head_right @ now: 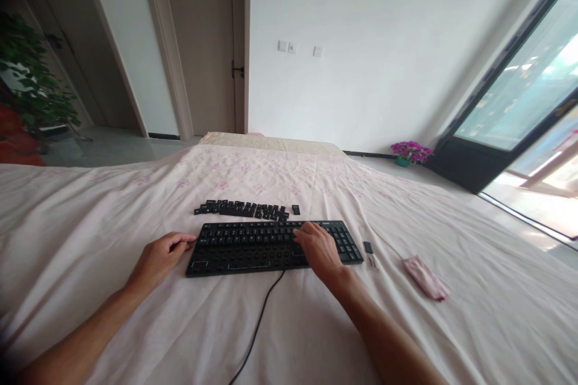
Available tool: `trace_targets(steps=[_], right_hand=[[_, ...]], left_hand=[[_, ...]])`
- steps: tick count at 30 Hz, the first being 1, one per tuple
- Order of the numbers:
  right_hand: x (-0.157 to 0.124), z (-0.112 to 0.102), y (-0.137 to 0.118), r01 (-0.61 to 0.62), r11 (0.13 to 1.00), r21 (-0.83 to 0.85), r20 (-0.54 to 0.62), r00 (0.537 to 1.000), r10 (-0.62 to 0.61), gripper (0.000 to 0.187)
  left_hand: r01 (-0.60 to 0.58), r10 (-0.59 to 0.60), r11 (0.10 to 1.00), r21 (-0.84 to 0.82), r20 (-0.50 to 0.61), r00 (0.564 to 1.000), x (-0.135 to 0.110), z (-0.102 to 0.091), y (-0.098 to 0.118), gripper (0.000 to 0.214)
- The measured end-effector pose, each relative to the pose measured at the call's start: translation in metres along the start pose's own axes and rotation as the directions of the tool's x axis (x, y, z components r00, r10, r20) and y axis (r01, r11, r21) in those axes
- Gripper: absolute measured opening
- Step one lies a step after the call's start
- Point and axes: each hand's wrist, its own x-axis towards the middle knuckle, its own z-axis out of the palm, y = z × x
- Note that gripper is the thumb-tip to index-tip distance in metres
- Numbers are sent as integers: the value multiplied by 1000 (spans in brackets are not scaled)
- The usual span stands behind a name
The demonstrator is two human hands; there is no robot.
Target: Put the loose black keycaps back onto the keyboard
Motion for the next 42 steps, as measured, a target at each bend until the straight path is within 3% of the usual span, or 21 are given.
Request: trace_targets(steps=[12, 20, 25, 29, 31, 34, 36, 38, 42], right_hand=[[8, 7, 5, 113, 993, -31, 32, 993, -112, 23], [3, 10, 0, 109, 990, -88, 47, 993, -105, 20], [-11, 14, -10, 95, 978, -188, 37, 995, -89, 41], [-14, 12, -20, 87, 967, -241, 63, 995, -74, 48], [-11, 7, -16, 99, 972, -211, 93, 992, -81, 50], [-5, -3, 12, 129, 991, -39, 149, 981, -122, 54], [-6, -5, 40, -59, 997, 43, 52, 997, 56, 56], [-14, 0, 66, -319, 946, 52, -70, 944, 322, 53], [-38, 20, 91, -505, 859, 80, -51, 859, 509, 49]], left_hand=[[9, -9, 1000, -4, -13, 1000, 0, -2, 6, 30], [-5, 6, 1000, 14, -27, 1000, -1, -1, 5, 30], [1, 0, 1000, 28, -21, 1000, -1, -1, 4, 30], [-6, 7, 999, 39, -16, 1000, -1, -1, 5, 30], [-12, 13, 999, 50, -18, 1000, -2, -1, 5, 30], [-6, 7, 998, 61, -26, 1000, -3, -1, 3, 30], [19, -18, 999, 30, -30, 999, -3, 0, 0, 32], [61, -62, 997, -42, -26, 998, -4, 1, -2, 35], [95, -93, 989, -115, 16, 996, -6, 3, 1, 39]])
